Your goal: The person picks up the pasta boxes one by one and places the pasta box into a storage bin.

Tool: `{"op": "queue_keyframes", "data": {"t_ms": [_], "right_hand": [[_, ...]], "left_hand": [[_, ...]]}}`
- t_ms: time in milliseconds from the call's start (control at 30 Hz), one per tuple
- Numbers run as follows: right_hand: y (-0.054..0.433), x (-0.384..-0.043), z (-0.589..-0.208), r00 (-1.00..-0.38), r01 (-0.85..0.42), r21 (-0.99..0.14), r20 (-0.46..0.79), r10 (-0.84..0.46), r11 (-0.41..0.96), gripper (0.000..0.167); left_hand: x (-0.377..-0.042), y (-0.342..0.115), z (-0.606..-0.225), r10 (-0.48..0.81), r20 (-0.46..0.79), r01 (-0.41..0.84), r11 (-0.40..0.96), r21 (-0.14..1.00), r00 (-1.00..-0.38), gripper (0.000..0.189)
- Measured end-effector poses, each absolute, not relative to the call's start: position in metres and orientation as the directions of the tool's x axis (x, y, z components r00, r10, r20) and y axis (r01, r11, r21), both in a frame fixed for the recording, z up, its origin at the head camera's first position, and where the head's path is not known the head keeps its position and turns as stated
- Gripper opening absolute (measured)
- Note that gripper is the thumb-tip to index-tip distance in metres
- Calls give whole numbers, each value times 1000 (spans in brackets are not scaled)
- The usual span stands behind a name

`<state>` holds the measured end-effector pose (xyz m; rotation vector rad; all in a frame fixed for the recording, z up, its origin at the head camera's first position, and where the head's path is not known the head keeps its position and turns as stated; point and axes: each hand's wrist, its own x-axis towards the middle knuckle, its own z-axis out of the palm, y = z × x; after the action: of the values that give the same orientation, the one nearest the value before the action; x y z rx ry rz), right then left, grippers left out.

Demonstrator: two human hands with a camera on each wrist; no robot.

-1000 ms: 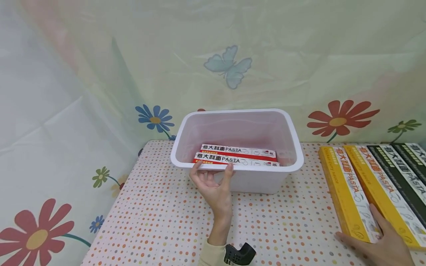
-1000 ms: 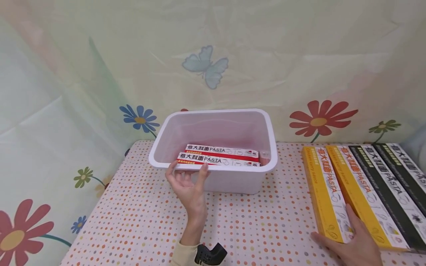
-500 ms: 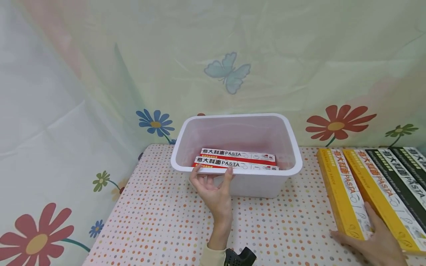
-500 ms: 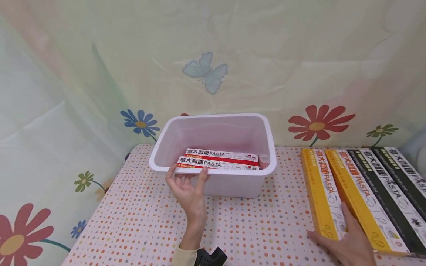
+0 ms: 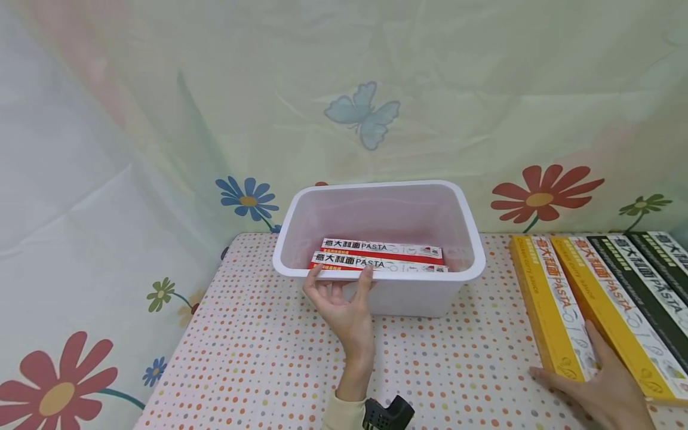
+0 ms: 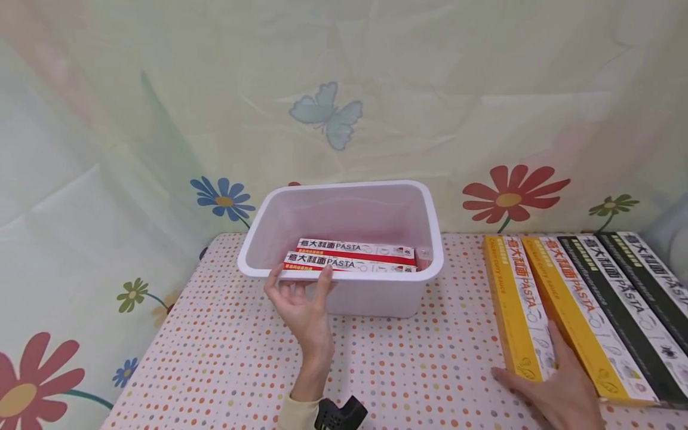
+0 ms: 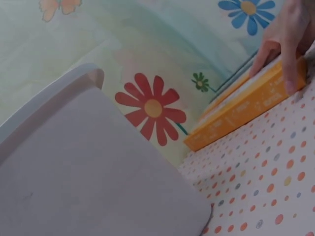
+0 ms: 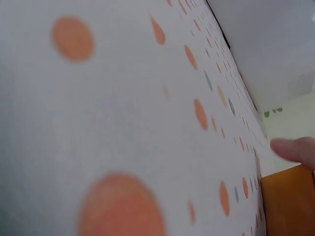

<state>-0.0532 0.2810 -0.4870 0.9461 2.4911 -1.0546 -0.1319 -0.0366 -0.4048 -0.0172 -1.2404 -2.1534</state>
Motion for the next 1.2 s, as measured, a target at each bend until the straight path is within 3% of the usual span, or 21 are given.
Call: {"op": "queue_keyframes", "data": {"t_ms": [667,933,1200], "right_hand": [[276,-46,-484,-729,670,-593,-416,543,446,119],[274,-33,-476,-719,685,-569,-429,547,454,122],[279,-24,-450,-822,537,-634,-246,514,556,116]], "left_hand": [[-131,-39,-408,-491,363,552,-322,769,-792,80],[-132,-38,-408,-499,372,568,-329,754,-783,78],[-131,-38,-408,-497,369,562,-322,762,-785,79]]}}
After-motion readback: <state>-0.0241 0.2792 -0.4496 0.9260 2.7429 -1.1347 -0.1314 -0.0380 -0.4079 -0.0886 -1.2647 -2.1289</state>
